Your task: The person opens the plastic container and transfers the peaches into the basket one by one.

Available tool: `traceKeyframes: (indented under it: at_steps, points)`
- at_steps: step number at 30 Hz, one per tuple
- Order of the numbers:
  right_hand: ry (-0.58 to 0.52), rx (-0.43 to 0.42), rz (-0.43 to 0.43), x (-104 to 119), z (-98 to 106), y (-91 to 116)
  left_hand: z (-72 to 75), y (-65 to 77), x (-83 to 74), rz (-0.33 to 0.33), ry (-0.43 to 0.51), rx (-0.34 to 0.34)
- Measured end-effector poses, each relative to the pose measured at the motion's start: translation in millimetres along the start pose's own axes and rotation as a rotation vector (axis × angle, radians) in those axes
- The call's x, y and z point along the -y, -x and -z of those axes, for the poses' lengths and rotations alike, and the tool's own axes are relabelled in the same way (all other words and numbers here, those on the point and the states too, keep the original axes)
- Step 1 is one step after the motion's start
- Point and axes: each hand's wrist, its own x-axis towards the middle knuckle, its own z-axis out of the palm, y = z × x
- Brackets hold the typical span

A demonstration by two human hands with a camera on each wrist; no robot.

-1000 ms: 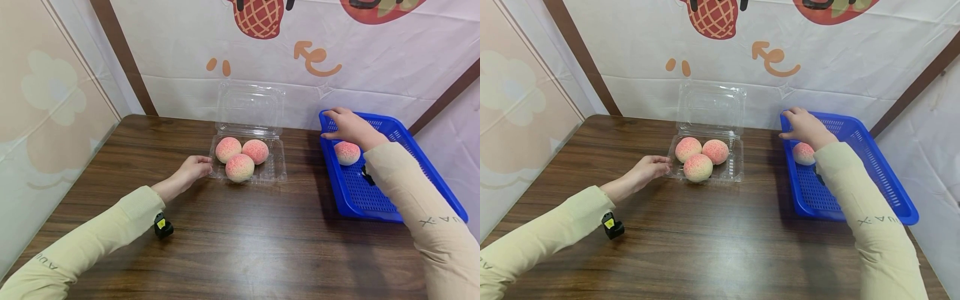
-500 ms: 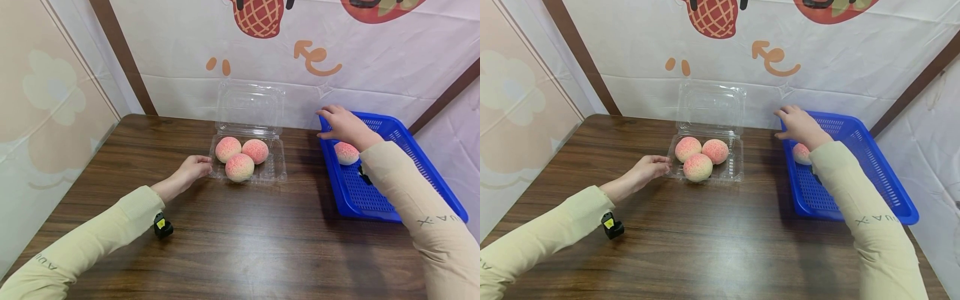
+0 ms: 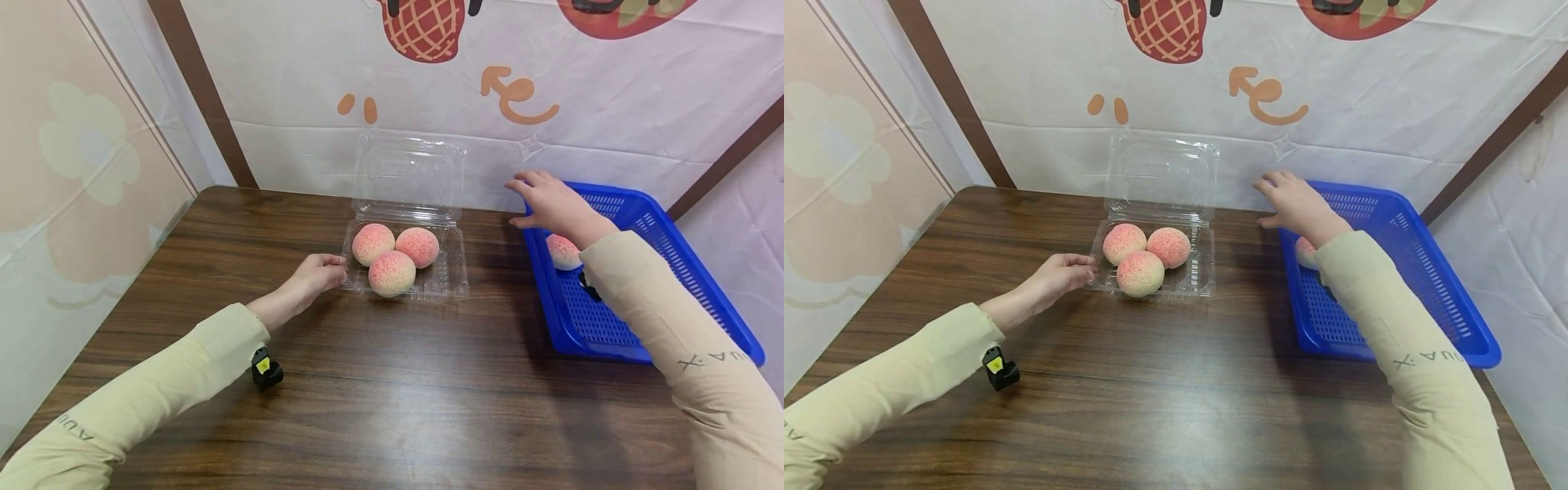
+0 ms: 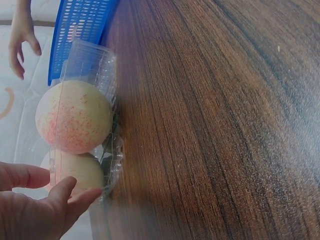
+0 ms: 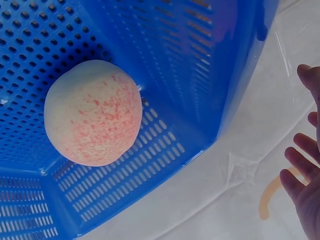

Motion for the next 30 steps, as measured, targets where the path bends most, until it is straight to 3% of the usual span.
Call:
traceKeyframes:
  at_steps: [30]
  points:
    - [0.032, -0.047, 0.147, 21.9, -0.9, -17.1, -1.8, -1.0, 0.4, -0.006, -0.013, -0.010]
